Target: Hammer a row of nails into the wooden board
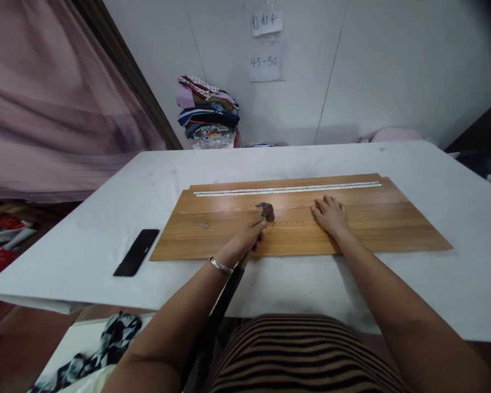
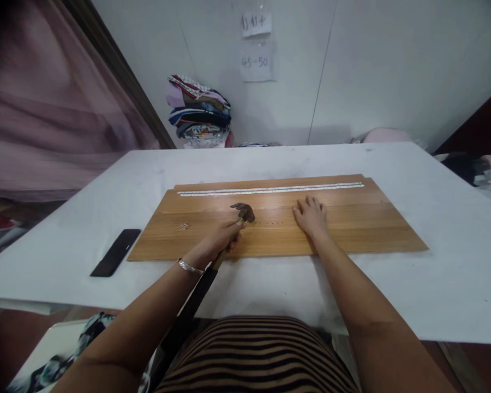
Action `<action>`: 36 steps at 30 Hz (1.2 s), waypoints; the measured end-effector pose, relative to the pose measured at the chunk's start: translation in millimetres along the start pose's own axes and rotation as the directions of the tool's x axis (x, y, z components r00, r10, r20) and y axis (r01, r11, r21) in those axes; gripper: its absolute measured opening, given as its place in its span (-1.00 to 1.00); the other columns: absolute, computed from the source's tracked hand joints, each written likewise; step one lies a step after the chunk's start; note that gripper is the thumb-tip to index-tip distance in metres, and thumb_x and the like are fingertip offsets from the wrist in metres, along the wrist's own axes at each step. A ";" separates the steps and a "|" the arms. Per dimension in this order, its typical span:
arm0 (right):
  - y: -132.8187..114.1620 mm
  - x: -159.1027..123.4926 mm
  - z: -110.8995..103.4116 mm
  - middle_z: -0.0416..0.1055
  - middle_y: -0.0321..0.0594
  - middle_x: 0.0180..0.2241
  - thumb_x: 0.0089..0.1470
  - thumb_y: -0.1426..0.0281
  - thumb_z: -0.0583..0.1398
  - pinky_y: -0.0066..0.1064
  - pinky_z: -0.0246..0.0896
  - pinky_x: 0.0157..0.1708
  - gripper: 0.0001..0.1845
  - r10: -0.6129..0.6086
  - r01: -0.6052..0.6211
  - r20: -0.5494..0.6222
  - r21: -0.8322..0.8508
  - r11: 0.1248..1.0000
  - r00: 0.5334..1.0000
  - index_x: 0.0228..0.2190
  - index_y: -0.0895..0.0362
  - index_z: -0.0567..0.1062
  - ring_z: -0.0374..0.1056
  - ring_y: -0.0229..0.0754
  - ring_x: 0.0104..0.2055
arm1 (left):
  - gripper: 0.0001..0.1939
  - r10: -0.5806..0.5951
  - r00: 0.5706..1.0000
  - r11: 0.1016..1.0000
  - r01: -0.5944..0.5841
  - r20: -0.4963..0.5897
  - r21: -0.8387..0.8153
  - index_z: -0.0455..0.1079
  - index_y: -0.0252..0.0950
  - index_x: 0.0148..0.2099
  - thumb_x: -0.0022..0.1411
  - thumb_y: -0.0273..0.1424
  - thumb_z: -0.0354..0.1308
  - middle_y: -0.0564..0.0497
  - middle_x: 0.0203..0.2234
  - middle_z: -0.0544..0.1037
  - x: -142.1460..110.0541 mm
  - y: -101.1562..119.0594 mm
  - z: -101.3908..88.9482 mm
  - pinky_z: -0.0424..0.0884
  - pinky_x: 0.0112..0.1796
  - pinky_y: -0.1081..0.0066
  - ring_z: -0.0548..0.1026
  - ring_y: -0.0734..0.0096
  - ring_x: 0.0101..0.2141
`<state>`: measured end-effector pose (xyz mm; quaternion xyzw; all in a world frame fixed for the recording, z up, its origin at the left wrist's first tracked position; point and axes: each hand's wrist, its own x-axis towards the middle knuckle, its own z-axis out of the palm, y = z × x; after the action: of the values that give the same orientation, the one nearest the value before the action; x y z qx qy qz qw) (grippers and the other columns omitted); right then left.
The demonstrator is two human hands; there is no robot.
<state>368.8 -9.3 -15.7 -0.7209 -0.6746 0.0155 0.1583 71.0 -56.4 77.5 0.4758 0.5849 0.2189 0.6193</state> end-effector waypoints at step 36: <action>-0.7 -0.2 -1.9 0.38 0.04 0.16 0.29 0.17 -0.03 0.04 -0.02 0.18 -0.53 0.003 -0.003 0.001 0.016 1.000 1.000 0.02 0.07 0.52 0.15 0.10 0.25 | -0.66 0.008 1.000 1.000 -0.008 -0.001 -0.016 0.32 -0.27 -0.15 0.31 -0.08 0.09 0.17 -0.56 0.29 3.8 -1.9 -0.7 0.11 -0.63 0.55 0.18 0.63 -0.66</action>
<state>368.5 -9.8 -13.7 -0.7205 -0.6735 0.0212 0.1638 70.7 -53.9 74.0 0.4731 0.5816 0.2262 0.6219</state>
